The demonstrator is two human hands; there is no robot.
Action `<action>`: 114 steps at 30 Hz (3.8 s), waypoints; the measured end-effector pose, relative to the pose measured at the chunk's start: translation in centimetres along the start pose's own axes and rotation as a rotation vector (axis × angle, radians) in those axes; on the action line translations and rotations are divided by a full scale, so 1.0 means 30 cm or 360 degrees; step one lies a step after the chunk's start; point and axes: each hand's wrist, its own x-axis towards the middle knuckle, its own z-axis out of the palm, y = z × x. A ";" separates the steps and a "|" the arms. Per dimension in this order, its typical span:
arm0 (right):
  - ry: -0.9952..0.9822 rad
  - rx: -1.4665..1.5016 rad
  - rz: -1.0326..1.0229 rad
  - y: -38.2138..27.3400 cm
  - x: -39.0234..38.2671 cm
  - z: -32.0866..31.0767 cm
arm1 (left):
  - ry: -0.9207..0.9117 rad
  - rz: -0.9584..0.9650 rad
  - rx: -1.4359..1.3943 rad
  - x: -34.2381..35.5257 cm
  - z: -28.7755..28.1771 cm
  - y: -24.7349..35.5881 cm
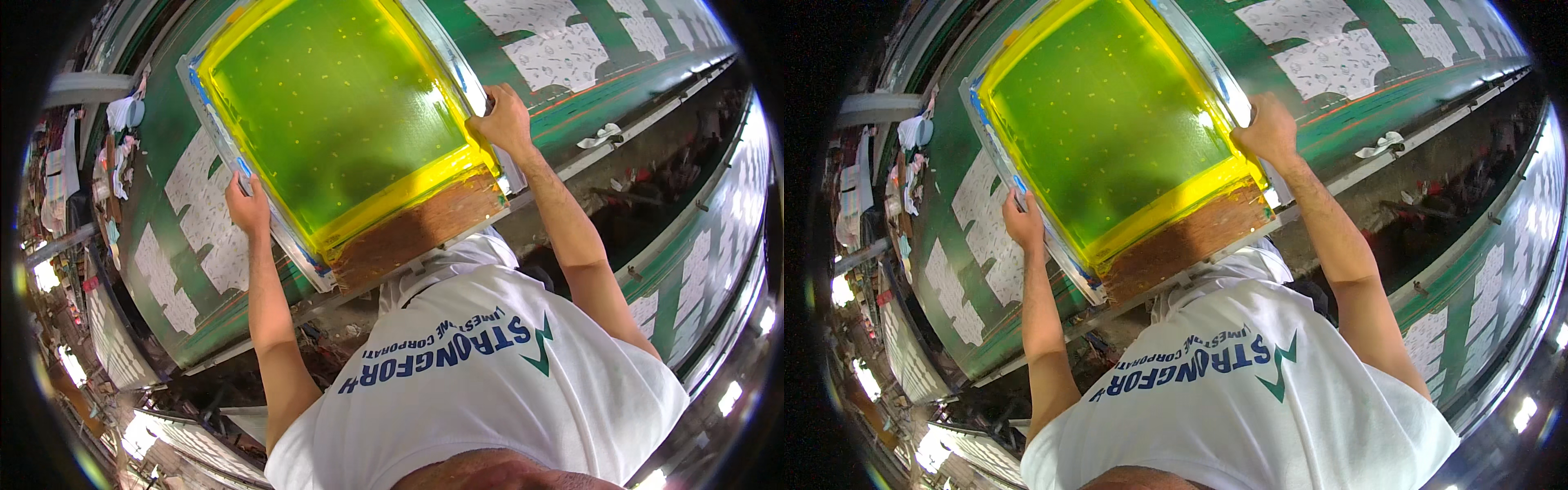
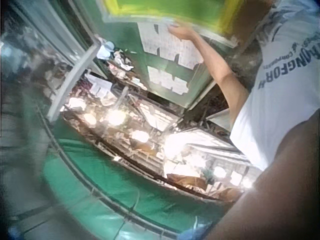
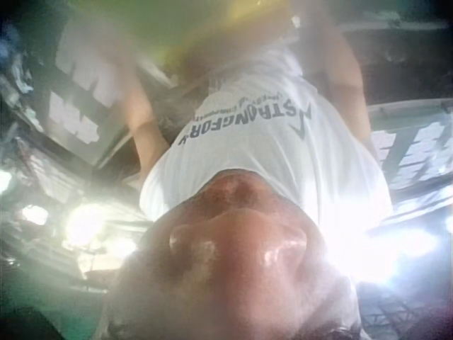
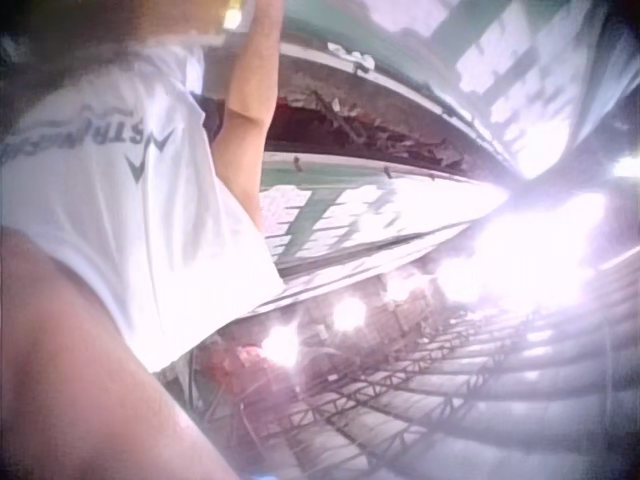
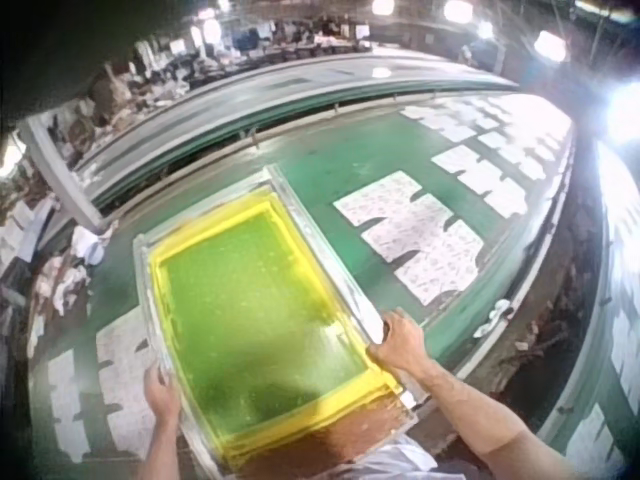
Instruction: The person uses a squeegee to pull yellow ink across a screen printing frame placed over a green conveyor belt with white paper shapes. The person repeatedly wipes the squeegee and repositions the frame while maintaining consistent ink coverage.
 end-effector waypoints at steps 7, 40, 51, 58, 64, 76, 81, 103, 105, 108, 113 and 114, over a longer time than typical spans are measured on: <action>-0.0024 0.0037 -0.0072 0.145 0.079 -0.047 | 0.0021 -0.0009 0.0085 -0.026 0.027 0.168; -0.0403 -0.0491 -0.1316 -0.294 -0.384 0.173 | 0.0190 -0.0058 -0.0218 -0.057 0.158 0.139; -0.0470 -0.0815 -0.1145 -0.600 0.355 0.480 | 0.0243 -0.0158 -0.0178 -0.039 0.171 0.143; -0.0532 -0.0873 -0.1092 -0.781 0.825 0.638 | 0.0169 -0.0282 -0.0095 -0.033 0.164 0.161; -0.0539 -0.0771 -0.1308 -0.865 1.112 0.673 | 0.0122 -0.0347 -0.0102 -0.026 0.158 0.168; -0.0632 -0.0764 -0.1339 -0.823 1.176 0.673 | 0.0145 -0.0291 -0.0034 -0.022 0.153 0.173; -0.0897 -0.0677 -0.1176 -0.735 0.851 0.538 | 0.0153 -0.0329 -0.0054 -0.029 0.169 0.163; -0.1011 -0.0728 -0.1149 -0.343 -0.300 0.117 | -0.0058 -0.0256 0.0091 -0.055 0.175 0.154; -0.1037 -0.0663 -0.1116 -0.330 -0.333 0.109 | 0.0029 -0.0276 0.0184 -0.070 0.184 0.173; -0.0901 -0.0655 -0.1216 -0.302 -0.402 0.118 | 0.0069 -0.0321 0.0322 -0.076 0.194 0.209; -0.1106 -0.0385 -0.1368 -0.217 -0.455 0.059 | -0.0066 -0.0407 0.0284 -0.067 0.163 0.224; -0.1029 -0.0309 -0.1430 -0.210 -0.458 0.046 | -0.0064 -0.0378 0.0322 -0.063 0.162 0.226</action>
